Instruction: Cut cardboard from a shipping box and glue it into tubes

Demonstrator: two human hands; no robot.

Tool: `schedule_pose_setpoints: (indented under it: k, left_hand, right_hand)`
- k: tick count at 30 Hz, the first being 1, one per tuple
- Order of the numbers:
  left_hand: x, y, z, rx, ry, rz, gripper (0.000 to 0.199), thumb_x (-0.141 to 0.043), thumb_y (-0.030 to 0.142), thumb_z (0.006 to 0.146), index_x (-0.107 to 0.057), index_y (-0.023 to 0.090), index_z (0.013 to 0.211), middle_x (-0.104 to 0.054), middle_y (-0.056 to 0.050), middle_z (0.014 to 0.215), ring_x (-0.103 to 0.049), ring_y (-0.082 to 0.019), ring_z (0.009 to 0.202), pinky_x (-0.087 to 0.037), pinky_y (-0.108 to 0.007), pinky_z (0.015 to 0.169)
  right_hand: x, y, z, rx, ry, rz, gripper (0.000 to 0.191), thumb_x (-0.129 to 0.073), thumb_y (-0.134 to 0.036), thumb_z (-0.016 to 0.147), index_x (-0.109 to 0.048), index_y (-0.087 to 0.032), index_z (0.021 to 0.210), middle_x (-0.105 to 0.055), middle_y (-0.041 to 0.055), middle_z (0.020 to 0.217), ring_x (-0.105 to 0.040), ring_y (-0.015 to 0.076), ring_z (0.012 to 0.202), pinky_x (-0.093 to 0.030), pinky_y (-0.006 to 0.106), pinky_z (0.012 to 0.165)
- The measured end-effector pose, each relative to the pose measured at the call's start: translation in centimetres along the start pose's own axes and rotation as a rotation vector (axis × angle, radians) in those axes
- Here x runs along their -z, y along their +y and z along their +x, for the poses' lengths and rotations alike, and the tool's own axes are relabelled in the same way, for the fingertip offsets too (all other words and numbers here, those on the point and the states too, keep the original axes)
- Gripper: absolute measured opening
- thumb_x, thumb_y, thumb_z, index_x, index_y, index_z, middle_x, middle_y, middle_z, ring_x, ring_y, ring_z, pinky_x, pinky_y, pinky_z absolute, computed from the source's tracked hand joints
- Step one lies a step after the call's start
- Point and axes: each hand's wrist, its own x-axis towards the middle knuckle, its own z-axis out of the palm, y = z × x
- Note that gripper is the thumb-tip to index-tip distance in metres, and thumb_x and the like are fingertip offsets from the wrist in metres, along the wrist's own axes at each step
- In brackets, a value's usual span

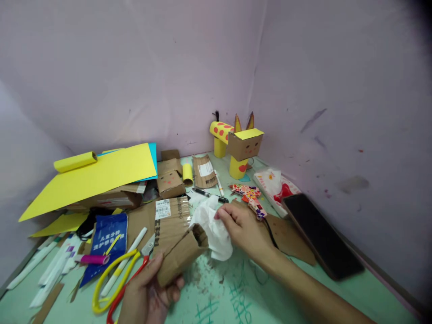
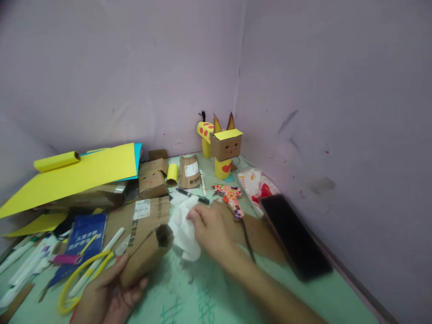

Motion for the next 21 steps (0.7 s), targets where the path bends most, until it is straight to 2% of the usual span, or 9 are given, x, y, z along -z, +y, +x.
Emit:
schedule_pose_setpoints:
  k: [2, 4, 6, 8, 12, 14, 17, 19, 21]
  left_hand:
    - [0.4, 0.2, 0.2, 0.048, 0.003, -0.035, 0.016, -0.064, 0.013, 0.071, -0.063, 0.012, 0.088, -0.068, -0.005, 0.064, -0.061, -0.016, 0.043, -0.047, -0.022, 0.034]
    - [0.8, 0.3, 0.4, 0.177, -0.046, -0.046, 0.014, -0.063, 0.016, 0.074, -0.063, 0.011, 0.088, -0.068, -0.007, 0.064, -0.057, -0.014, 0.039, -0.043, -0.019, 0.031]
    - [1.1, 0.3, 0.5, 0.320, -0.125, -0.023, 0.016, -0.063, 0.023, 0.076, -0.064, 0.010, 0.086, -0.067, -0.008, 0.061, -0.052, -0.012, 0.033, -0.037, -0.018, 0.026]
    - [1.2, 0.2, 0.6, 0.381, -0.190, 0.017, 0.018, -0.061, 0.027, 0.078, -0.064, 0.010, 0.082, -0.065, -0.008, 0.058, -0.049, -0.010, 0.030, -0.032, -0.016, 0.024]
    - [0.9, -0.1, 0.7, 0.284, -0.275, 0.096, 0.017, -0.055, 0.022, 0.082, -0.062, 0.009, 0.074, -0.067, -0.012, 0.059, -0.045, -0.007, 0.028, -0.031, -0.014, 0.027]
    - [0.6, -0.3, 0.7, 0.250, -0.308, 0.145, 0.018, -0.052, 0.018, 0.082, -0.062, 0.008, 0.070, -0.066, -0.012, 0.056, -0.045, -0.006, 0.029, -0.030, -0.013, 0.028]
    - [0.5, -0.4, 0.7, 0.251, -0.323, 0.184, 0.022, -0.050, 0.017, 0.081, -0.062, 0.007, 0.065, -0.062, -0.010, 0.051, -0.042, -0.004, 0.027, -0.027, -0.011, 0.028]
    - [0.5, -0.5, 0.8, 0.250, -0.327, 0.199, 0.024, -0.049, 0.017, 0.082, -0.062, 0.008, 0.064, -0.061, -0.009, 0.050, -0.038, -0.003, 0.026, -0.025, -0.011, 0.027]
    - [0.6, -0.6, 0.8, 0.252, -0.323, 0.208, 0.025, -0.048, 0.018, 0.083, -0.063, 0.008, 0.065, -0.060, -0.009, 0.047, -0.040, -0.004, 0.027, -0.025, -0.011, 0.027]
  right_hand:
    - [0.1, -0.6, -0.7, 0.055, -0.005, -0.002, 0.018, -0.045, -0.023, 0.086, -0.062, -0.019, 0.086, -0.063, 0.0023, 0.073, -0.057, 0.0167, 0.065, -0.042, 0.028, 0.062]
    - [0.1, -1.1, -1.4, 0.145, -0.008, 0.027, 0.021, -0.044, -0.018, 0.086, -0.059, -0.019, 0.101, -0.064, 0.0041, 0.079, -0.059, 0.0169, 0.068, -0.045, 0.028, 0.064]
    - [0.1, -1.4, -1.9, 0.205, -0.007, 0.106, 0.025, -0.042, -0.016, 0.087, -0.056, -0.020, 0.108, -0.064, 0.0041, 0.079, -0.060, 0.0160, 0.067, -0.047, 0.027, 0.062]
    - [0.1, -1.3, -2.3, 0.189, -0.004, 0.180, 0.024, -0.041, -0.017, 0.088, -0.058, -0.021, 0.106, -0.064, 0.0017, 0.071, -0.059, 0.0145, 0.058, -0.046, 0.026, 0.054]
    - [0.3, -0.8, -2.6, 0.146, 0.013, 0.175, 0.020, -0.048, -0.019, 0.085, -0.066, -0.023, 0.092, -0.058, -0.0023, 0.053, -0.055, 0.0139, 0.045, -0.042, 0.026, 0.047]
    - [0.3, -0.6, -2.6, 0.125, 0.034, 0.171, 0.020, -0.051, -0.022, 0.084, -0.070, -0.024, 0.090, -0.063, -0.0005, 0.056, -0.058, 0.0156, 0.049, -0.044, 0.027, 0.050]
    - [0.2, -0.4, -2.2, 0.029, 0.082, 0.224, 0.019, -0.056, -0.029, 0.081, -0.074, -0.024, 0.084, -0.073, 0.0041, 0.073, -0.065, 0.0196, 0.065, -0.049, 0.030, 0.060]
    - [0.3, -0.6, -1.8, -0.074, 0.076, 0.305, 0.021, -0.056, -0.032, 0.080, -0.073, -0.022, 0.088, -0.070, 0.0036, 0.068, -0.064, 0.0190, 0.062, -0.049, 0.030, 0.059]
    - [0.4, -1.0, -1.6, -0.176, -0.008, 0.450, 0.025, -0.057, -0.032, 0.078, -0.070, -0.019, 0.094, -0.066, 0.0018, 0.064, -0.060, 0.0158, 0.056, -0.049, 0.029, 0.056]
